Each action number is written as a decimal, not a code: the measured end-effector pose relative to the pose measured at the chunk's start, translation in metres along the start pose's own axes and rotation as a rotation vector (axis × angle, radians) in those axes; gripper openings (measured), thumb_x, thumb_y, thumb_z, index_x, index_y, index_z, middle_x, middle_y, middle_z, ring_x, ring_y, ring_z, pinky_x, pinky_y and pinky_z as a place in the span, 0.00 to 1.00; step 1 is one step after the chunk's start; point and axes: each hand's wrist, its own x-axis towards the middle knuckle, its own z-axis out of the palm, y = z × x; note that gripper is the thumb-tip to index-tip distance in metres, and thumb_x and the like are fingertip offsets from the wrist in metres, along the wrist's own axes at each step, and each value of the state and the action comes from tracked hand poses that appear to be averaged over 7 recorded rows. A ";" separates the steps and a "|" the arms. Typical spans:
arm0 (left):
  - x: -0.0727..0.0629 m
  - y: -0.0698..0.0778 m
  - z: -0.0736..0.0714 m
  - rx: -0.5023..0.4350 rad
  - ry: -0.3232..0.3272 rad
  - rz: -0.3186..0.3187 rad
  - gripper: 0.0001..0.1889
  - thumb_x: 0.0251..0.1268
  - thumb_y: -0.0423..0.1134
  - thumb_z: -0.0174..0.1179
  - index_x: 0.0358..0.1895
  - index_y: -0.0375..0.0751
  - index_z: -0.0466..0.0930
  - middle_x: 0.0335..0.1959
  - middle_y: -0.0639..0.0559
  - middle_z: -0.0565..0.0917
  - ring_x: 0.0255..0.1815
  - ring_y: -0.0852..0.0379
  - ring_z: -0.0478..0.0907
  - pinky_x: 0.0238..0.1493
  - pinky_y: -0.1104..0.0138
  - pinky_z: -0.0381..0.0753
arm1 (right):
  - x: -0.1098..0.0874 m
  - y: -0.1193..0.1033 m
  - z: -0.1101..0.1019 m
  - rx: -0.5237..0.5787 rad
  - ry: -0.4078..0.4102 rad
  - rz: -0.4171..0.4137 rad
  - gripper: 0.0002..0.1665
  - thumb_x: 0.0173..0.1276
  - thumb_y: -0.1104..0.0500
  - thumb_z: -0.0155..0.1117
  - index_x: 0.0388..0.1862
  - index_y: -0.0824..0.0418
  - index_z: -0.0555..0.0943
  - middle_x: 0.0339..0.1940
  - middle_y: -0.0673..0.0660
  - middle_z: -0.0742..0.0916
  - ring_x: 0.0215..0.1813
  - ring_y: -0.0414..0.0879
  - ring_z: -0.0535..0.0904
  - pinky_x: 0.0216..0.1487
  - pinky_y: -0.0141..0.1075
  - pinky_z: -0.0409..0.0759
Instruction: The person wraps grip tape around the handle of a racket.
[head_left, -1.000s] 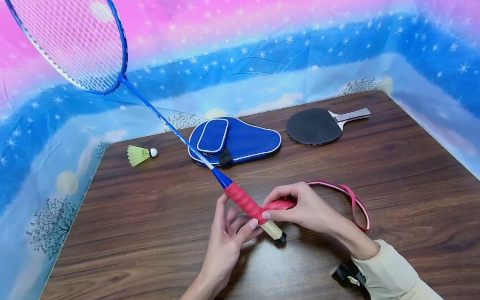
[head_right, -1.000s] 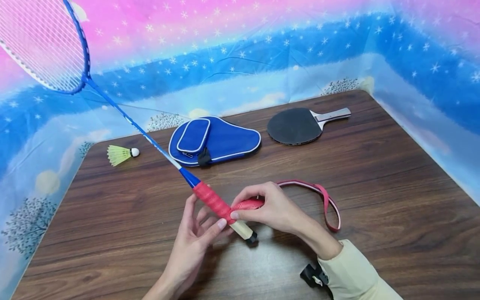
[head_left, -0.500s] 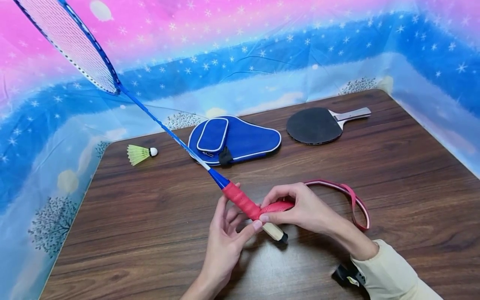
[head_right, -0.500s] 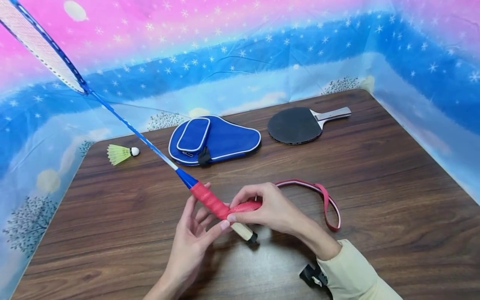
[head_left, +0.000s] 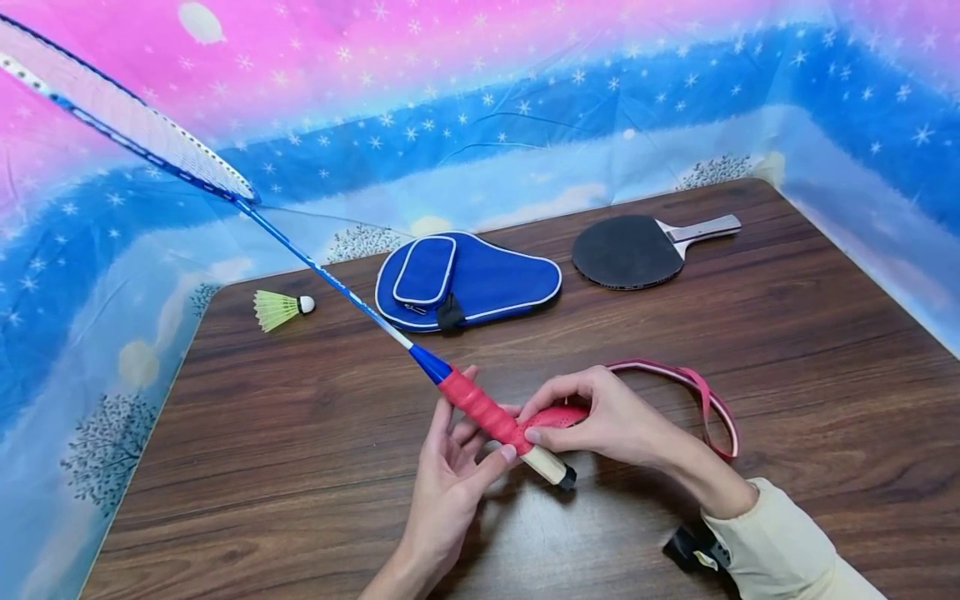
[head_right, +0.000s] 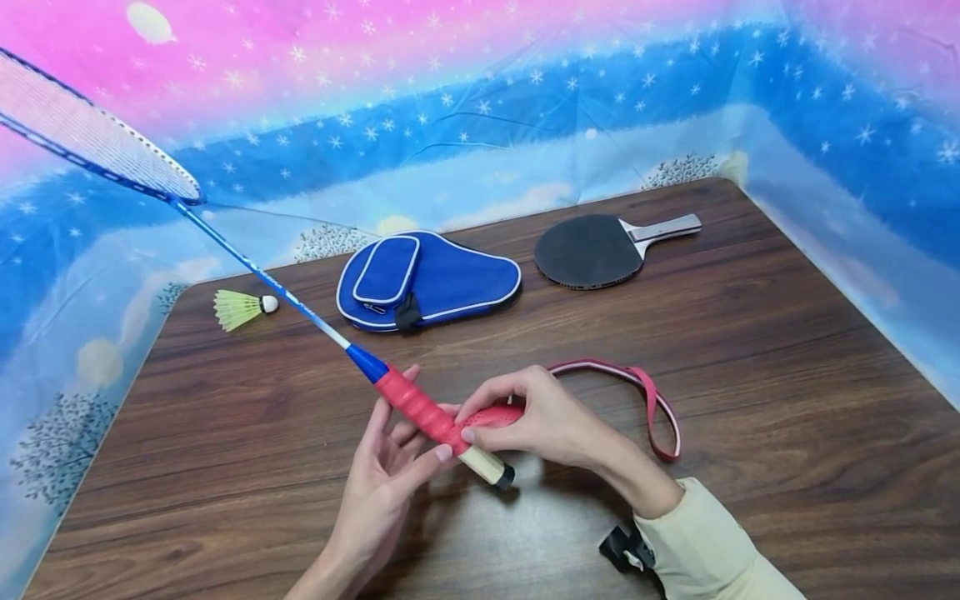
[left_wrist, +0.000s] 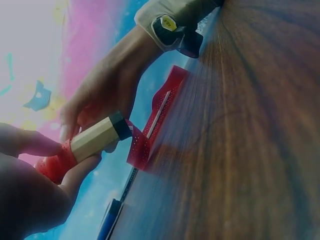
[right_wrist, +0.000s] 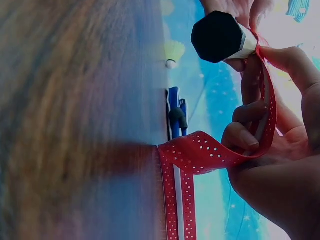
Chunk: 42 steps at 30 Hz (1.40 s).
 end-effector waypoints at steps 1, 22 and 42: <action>0.000 0.000 -0.001 -0.005 -0.002 0.009 0.44 0.61 0.21 0.62 0.74 0.64 0.57 0.58 0.33 0.75 0.61 0.40 0.74 0.53 0.55 0.80 | 0.001 0.000 0.000 -0.002 -0.003 0.002 0.08 0.63 0.57 0.72 0.42 0.49 0.87 0.36 0.49 0.88 0.36 0.46 0.79 0.35 0.35 0.77; -0.005 -0.008 -0.013 -0.045 0.052 0.117 0.44 0.58 0.21 0.65 0.73 0.57 0.58 0.55 0.32 0.78 0.58 0.38 0.75 0.54 0.59 0.80 | 0.020 -0.004 0.010 -0.009 -0.078 0.031 0.08 0.61 0.56 0.74 0.40 0.51 0.86 0.34 0.51 0.87 0.36 0.46 0.79 0.36 0.35 0.78; 0.001 -0.009 -0.013 -0.009 -0.030 0.071 0.37 0.60 0.23 0.65 0.67 0.50 0.56 0.57 0.40 0.80 0.59 0.44 0.76 0.54 0.58 0.79 | 0.006 0.006 0.014 -0.039 0.025 0.084 0.09 0.61 0.54 0.75 0.40 0.50 0.86 0.33 0.53 0.86 0.33 0.49 0.79 0.32 0.36 0.78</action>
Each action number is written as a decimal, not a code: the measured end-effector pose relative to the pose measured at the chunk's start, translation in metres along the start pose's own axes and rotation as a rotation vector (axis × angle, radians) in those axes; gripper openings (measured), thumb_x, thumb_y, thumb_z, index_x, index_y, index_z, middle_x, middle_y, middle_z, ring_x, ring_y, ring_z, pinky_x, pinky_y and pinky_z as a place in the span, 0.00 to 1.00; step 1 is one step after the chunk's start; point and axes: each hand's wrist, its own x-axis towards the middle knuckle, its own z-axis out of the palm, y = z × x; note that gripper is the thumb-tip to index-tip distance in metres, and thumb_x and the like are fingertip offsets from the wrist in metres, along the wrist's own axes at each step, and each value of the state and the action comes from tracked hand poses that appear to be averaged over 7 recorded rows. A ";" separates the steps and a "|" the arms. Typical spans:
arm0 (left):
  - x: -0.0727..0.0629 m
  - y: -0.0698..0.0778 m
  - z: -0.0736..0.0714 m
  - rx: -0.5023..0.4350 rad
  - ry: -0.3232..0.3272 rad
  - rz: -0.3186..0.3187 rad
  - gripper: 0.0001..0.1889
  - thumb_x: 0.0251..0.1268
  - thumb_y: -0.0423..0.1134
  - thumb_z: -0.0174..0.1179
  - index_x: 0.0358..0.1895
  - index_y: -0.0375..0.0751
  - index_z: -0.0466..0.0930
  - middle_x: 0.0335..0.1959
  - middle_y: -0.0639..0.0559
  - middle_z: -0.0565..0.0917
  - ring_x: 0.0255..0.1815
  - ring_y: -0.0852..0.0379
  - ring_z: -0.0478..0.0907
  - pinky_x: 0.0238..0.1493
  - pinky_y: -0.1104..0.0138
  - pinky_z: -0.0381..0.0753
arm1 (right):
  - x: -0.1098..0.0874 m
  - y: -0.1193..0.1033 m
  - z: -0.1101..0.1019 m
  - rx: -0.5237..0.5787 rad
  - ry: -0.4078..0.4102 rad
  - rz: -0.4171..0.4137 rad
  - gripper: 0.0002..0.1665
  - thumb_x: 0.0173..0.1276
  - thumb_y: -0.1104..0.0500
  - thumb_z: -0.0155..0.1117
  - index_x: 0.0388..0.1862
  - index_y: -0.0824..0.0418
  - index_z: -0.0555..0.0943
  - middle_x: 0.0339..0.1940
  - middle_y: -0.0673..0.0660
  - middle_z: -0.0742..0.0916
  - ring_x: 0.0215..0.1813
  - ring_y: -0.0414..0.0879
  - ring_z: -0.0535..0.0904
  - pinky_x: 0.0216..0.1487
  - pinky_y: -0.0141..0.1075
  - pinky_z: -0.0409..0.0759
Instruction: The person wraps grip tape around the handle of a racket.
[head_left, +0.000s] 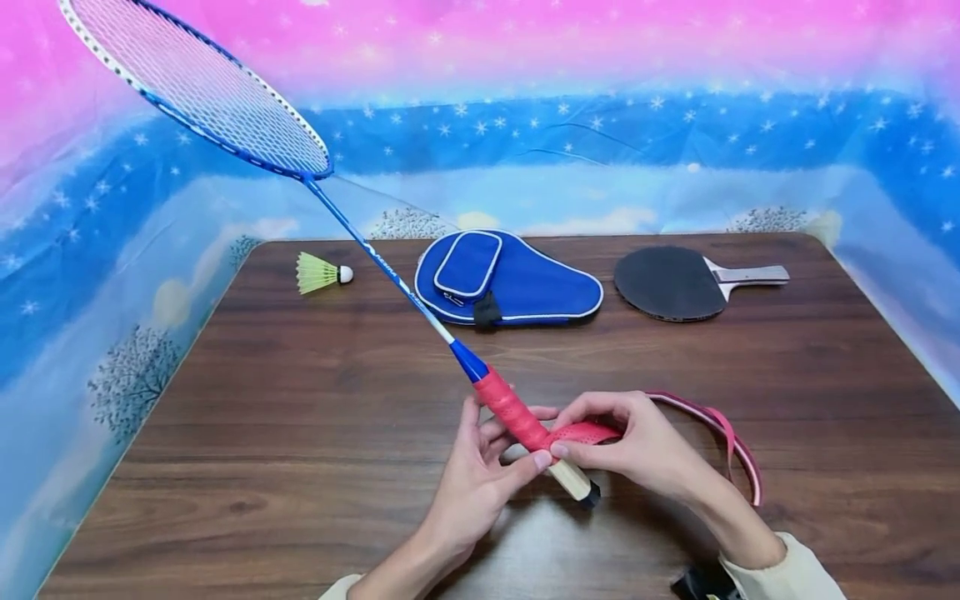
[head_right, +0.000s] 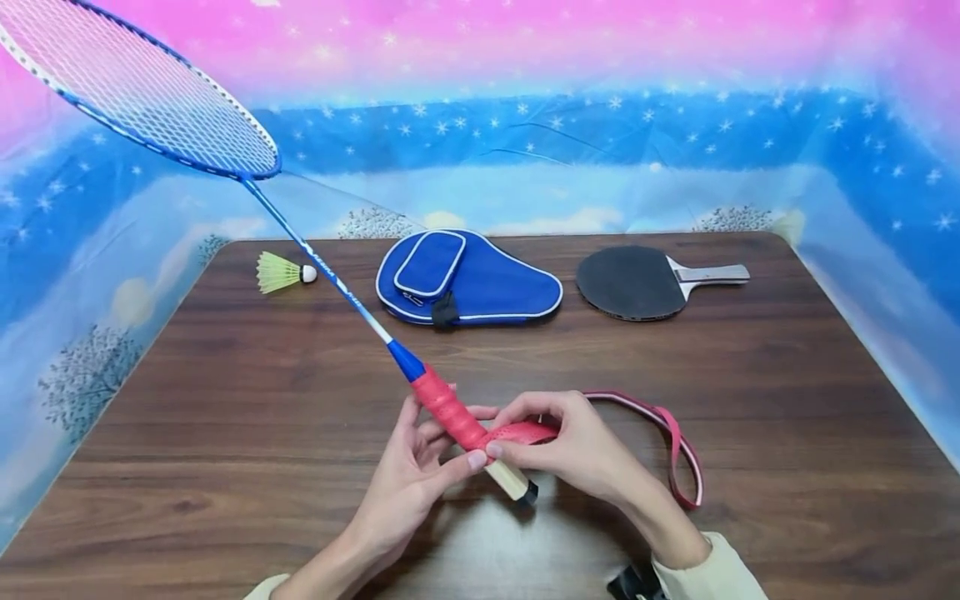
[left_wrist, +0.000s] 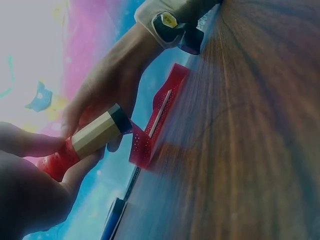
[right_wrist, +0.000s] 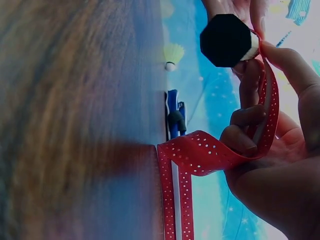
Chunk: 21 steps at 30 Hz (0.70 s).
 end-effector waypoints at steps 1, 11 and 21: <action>0.000 0.000 0.000 0.007 -0.001 0.003 0.36 0.60 0.24 0.65 0.66 0.48 0.55 0.57 0.40 0.80 0.59 0.44 0.76 0.55 0.58 0.78 | -0.001 0.001 0.000 0.000 0.006 -0.001 0.09 0.61 0.55 0.75 0.40 0.50 0.86 0.33 0.53 0.86 0.33 0.48 0.79 0.32 0.36 0.78; 0.000 0.001 0.000 0.014 0.003 0.004 0.37 0.59 0.22 0.65 0.68 0.45 0.56 0.59 0.38 0.76 0.61 0.43 0.74 0.58 0.55 0.76 | -0.006 0.002 0.003 -0.001 0.040 0.023 0.10 0.61 0.55 0.75 0.42 0.50 0.85 0.33 0.53 0.86 0.33 0.48 0.79 0.32 0.36 0.79; -0.001 0.003 -0.003 0.007 0.063 0.005 0.41 0.56 0.19 0.65 0.70 0.51 0.60 0.67 0.48 0.67 0.62 0.38 0.71 0.48 0.59 0.82 | 0.000 0.000 0.005 -0.028 0.024 -0.001 0.10 0.61 0.54 0.75 0.42 0.50 0.85 0.31 0.52 0.86 0.31 0.47 0.79 0.30 0.36 0.79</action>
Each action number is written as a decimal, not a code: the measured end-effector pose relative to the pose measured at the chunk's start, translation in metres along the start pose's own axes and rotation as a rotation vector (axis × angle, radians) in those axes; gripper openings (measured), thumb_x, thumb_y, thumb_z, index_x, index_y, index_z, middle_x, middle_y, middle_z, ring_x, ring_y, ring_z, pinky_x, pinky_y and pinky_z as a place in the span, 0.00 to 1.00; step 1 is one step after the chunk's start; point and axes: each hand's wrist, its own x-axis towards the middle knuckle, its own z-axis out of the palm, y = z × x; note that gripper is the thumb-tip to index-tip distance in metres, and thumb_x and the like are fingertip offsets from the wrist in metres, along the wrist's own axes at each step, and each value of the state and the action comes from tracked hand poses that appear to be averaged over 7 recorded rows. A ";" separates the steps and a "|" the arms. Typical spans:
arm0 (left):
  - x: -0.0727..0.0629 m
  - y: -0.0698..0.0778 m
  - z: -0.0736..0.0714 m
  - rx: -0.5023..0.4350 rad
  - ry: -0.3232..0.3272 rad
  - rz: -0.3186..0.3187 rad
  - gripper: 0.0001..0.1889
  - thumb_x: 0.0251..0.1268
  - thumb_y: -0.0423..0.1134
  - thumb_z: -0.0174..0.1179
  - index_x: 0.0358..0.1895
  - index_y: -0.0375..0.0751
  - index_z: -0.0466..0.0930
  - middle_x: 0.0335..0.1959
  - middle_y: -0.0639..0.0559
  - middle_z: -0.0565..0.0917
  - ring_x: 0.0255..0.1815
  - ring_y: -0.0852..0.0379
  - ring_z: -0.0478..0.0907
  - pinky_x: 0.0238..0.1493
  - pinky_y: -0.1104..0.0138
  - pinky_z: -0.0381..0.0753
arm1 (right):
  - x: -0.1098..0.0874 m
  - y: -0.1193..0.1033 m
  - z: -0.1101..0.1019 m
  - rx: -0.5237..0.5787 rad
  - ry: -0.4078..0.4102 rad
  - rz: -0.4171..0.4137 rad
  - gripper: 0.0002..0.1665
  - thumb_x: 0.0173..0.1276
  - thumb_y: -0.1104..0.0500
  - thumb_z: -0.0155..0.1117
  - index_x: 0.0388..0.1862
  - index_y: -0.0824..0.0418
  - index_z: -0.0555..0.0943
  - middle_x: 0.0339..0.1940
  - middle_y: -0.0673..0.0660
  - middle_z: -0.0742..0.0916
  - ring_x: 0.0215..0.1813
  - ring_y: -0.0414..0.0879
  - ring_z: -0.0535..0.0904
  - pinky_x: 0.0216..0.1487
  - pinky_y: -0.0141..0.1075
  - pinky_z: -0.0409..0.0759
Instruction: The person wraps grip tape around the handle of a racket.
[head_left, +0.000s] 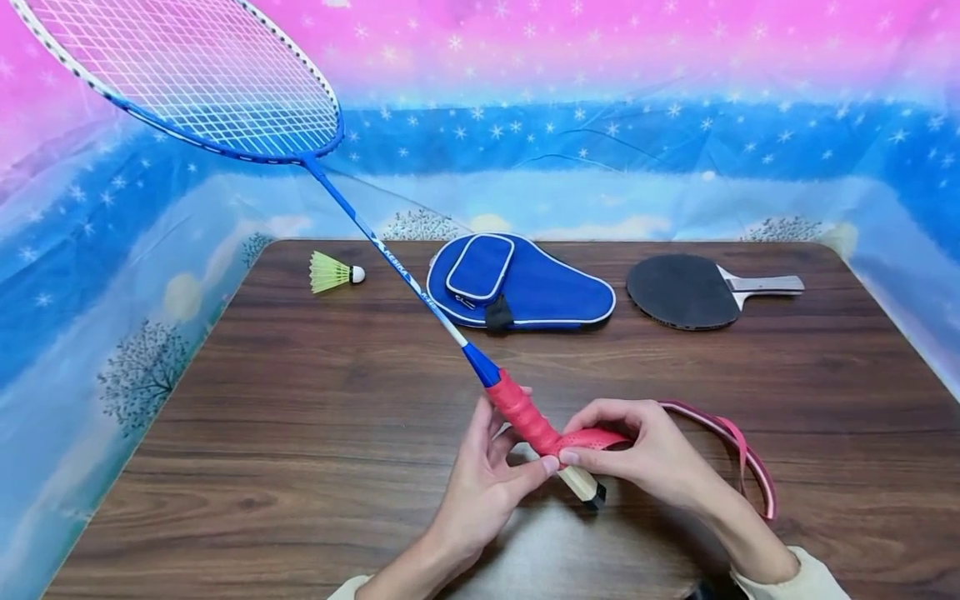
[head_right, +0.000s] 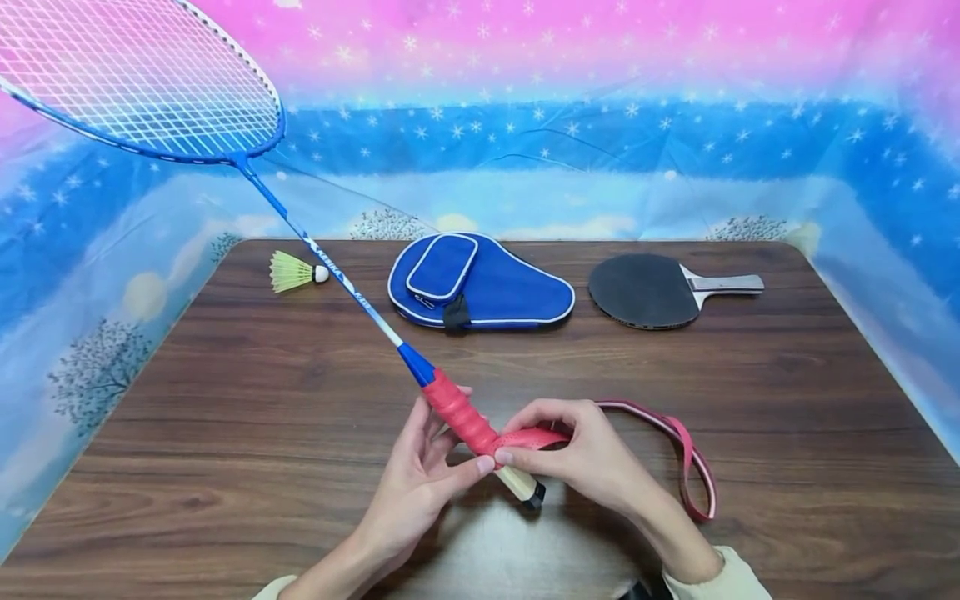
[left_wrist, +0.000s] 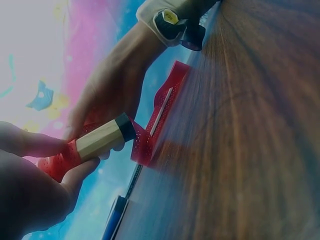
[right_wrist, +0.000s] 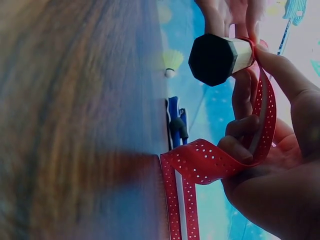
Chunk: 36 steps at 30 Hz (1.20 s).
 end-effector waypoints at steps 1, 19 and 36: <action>0.000 0.000 0.001 -0.001 -0.002 0.003 0.41 0.56 0.19 0.65 0.70 0.51 0.60 0.67 0.48 0.67 0.62 0.38 0.71 0.48 0.59 0.83 | 0.000 0.000 0.000 -0.004 0.001 -0.003 0.11 0.61 0.54 0.75 0.42 0.50 0.85 0.31 0.52 0.86 0.31 0.47 0.79 0.30 0.36 0.79; 0.002 -0.001 0.002 -0.009 0.030 -0.021 0.43 0.55 0.21 0.68 0.71 0.53 0.59 0.69 0.49 0.65 0.63 0.37 0.70 0.53 0.59 0.80 | 0.000 0.002 -0.002 -0.001 0.002 -0.018 0.09 0.62 0.54 0.74 0.41 0.50 0.86 0.31 0.52 0.86 0.31 0.46 0.79 0.31 0.36 0.79; 0.001 0.000 0.001 -0.021 0.005 0.013 0.43 0.56 0.19 0.65 0.72 0.55 0.62 0.69 0.49 0.68 0.61 0.35 0.71 0.48 0.56 0.82 | 0.000 0.001 -0.006 -0.018 -0.018 -0.035 0.07 0.66 0.54 0.70 0.43 0.46 0.86 0.34 0.50 0.87 0.34 0.48 0.79 0.33 0.37 0.78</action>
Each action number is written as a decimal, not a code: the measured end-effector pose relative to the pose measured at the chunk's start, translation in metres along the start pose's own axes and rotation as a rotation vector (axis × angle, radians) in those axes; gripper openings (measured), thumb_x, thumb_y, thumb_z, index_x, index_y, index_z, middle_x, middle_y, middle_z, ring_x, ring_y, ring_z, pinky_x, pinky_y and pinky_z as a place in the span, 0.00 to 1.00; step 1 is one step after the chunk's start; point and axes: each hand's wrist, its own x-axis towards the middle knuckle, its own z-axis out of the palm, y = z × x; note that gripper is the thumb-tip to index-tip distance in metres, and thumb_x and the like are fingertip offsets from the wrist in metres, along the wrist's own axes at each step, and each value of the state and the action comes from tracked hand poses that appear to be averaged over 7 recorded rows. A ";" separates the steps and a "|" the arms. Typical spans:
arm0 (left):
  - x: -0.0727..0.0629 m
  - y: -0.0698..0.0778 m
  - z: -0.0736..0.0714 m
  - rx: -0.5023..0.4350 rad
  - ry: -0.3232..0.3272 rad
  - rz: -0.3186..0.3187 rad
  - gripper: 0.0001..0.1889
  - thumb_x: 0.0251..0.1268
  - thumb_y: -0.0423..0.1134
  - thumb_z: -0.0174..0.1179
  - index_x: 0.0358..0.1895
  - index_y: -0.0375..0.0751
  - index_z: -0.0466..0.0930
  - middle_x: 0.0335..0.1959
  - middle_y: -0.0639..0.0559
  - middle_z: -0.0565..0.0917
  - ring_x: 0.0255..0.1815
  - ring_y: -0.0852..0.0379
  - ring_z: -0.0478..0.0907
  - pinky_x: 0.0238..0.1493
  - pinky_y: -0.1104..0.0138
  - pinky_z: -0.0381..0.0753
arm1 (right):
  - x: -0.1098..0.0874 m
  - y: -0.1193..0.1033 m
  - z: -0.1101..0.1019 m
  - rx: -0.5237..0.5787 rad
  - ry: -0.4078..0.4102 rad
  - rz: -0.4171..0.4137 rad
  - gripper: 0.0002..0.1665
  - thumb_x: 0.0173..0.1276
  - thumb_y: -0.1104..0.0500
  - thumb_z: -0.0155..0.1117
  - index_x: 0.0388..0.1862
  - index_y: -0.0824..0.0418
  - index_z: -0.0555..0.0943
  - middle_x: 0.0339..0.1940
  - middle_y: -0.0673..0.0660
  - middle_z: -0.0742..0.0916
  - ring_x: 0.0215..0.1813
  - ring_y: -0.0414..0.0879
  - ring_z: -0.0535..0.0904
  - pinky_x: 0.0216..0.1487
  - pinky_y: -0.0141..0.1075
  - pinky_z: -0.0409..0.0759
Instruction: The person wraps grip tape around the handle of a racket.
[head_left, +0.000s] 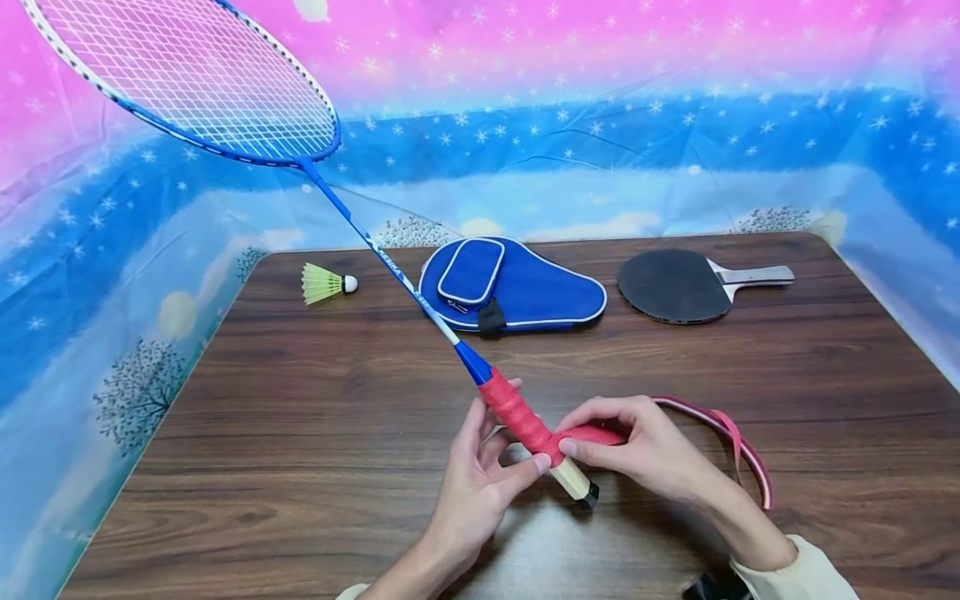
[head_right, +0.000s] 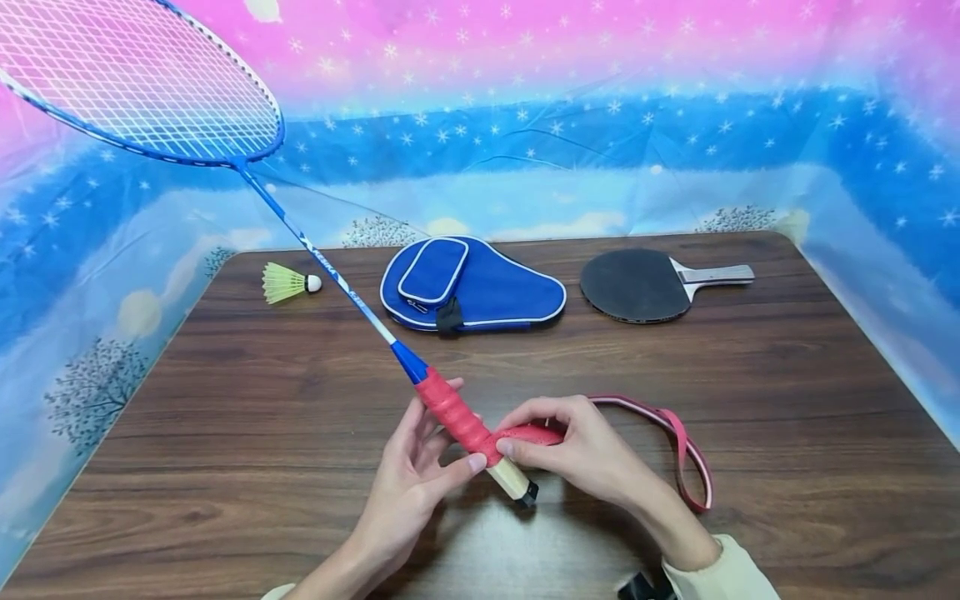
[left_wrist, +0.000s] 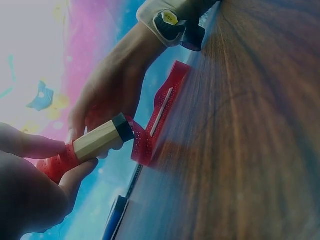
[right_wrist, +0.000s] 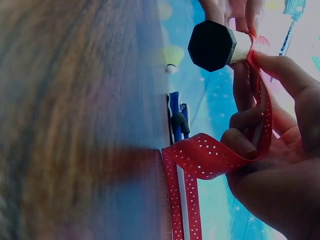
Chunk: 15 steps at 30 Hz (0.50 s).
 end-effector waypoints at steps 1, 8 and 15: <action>0.000 0.000 0.000 0.000 -0.003 0.002 0.43 0.56 0.19 0.65 0.72 0.56 0.62 0.69 0.49 0.68 0.61 0.35 0.71 0.48 0.56 0.82 | 0.000 0.000 0.000 0.004 -0.001 -0.001 0.07 0.66 0.54 0.70 0.43 0.46 0.86 0.34 0.50 0.87 0.34 0.48 0.79 0.34 0.37 0.79; 0.000 0.002 0.000 0.010 -0.020 0.006 0.44 0.57 0.18 0.64 0.73 0.58 0.61 0.71 0.52 0.67 0.62 0.37 0.72 0.49 0.56 0.82 | 0.000 -0.002 -0.001 0.039 0.006 0.036 0.07 0.66 0.54 0.70 0.43 0.47 0.86 0.35 0.52 0.87 0.35 0.48 0.80 0.34 0.37 0.79; -0.002 0.002 0.002 -0.003 -0.018 0.032 0.43 0.57 0.17 0.62 0.73 0.53 0.58 0.59 0.39 0.75 0.59 0.35 0.73 0.47 0.62 0.82 | 0.000 -0.004 -0.001 0.065 0.011 0.069 0.08 0.64 0.53 0.72 0.42 0.50 0.86 0.34 0.53 0.87 0.35 0.49 0.80 0.34 0.37 0.79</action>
